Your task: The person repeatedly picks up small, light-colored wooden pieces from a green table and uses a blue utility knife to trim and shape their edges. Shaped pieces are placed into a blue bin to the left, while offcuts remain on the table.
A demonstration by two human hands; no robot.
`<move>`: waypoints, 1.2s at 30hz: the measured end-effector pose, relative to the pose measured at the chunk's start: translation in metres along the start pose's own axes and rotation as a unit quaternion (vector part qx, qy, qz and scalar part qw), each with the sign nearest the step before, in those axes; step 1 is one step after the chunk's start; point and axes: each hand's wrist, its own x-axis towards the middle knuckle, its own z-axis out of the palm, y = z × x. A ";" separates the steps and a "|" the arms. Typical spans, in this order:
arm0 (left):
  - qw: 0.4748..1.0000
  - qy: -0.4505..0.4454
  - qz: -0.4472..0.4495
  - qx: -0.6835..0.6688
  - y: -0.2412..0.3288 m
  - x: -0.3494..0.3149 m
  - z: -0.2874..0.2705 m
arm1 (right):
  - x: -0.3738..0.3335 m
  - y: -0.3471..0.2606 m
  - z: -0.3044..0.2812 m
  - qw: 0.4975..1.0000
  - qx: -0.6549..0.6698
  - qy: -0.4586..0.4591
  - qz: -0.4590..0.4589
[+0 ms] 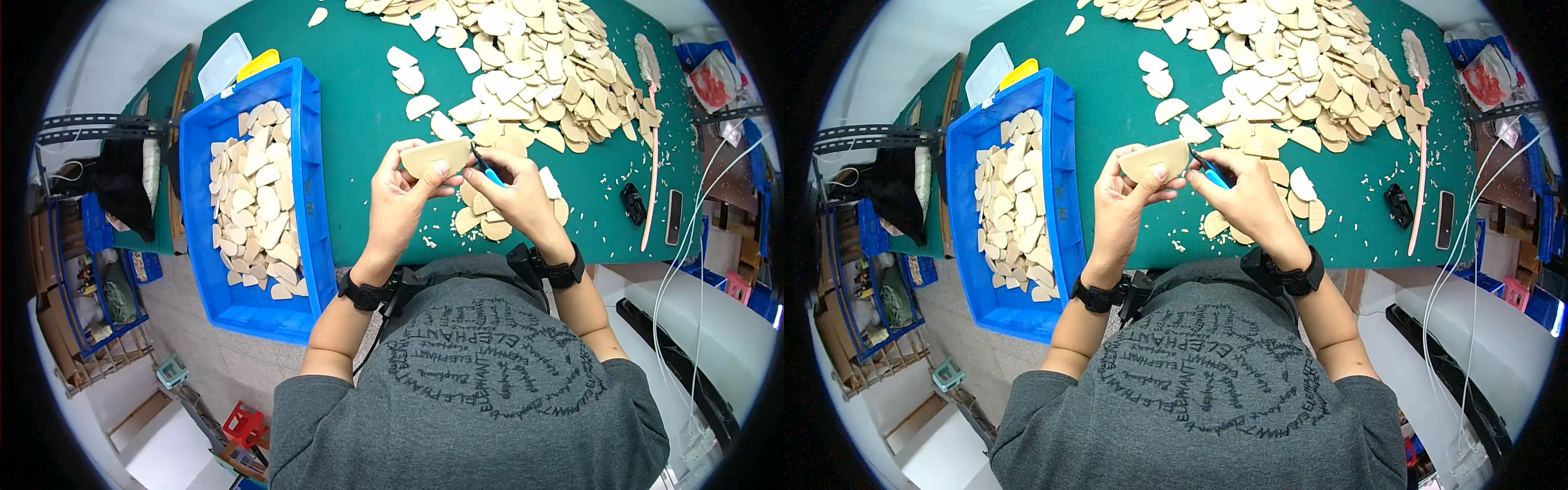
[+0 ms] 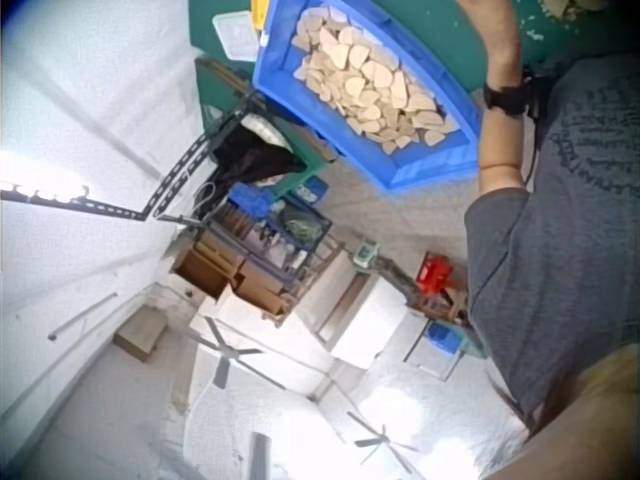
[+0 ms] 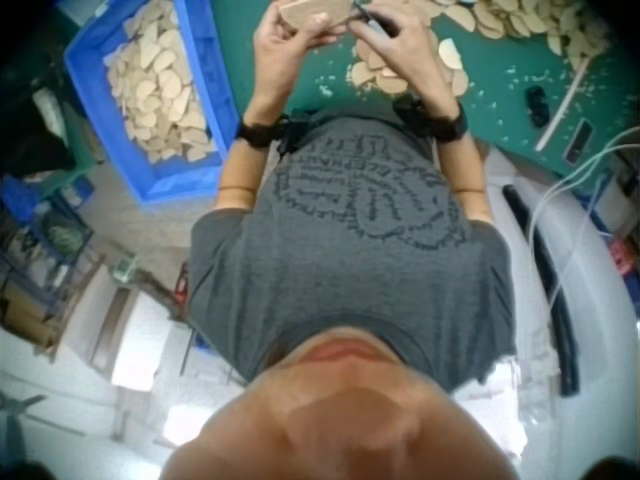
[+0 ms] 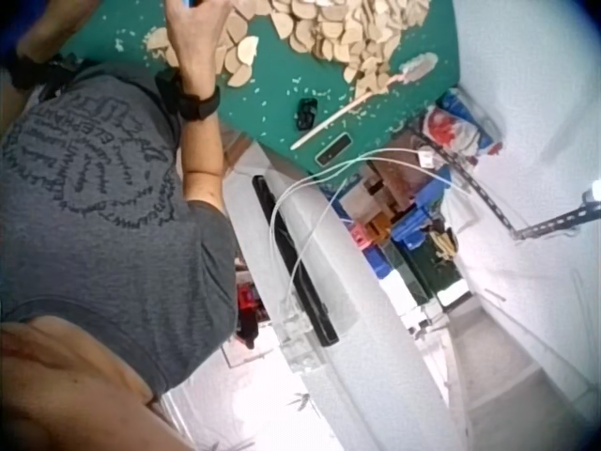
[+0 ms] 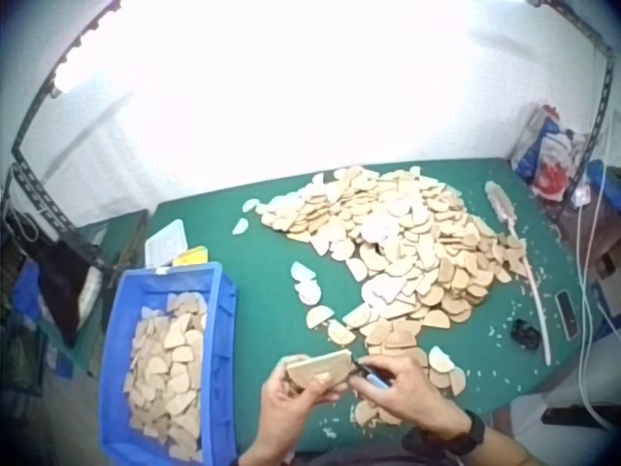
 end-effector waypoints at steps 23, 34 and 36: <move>0.978 0.190 0.087 -0.027 -0.006 -0.005 -0.070 | -0.001 0.009 -0.004 0.995 -0.011 -0.003 0.095; 0.889 0.089 -0.049 0.447 -0.131 0.115 -0.099 | 0.011 0.040 -0.018 0.997 -0.035 0.025 0.068; 0.816 0.119 -0.100 0.556 -0.137 0.130 -0.052 | 0.012 0.039 -0.024 0.995 -0.038 0.039 0.089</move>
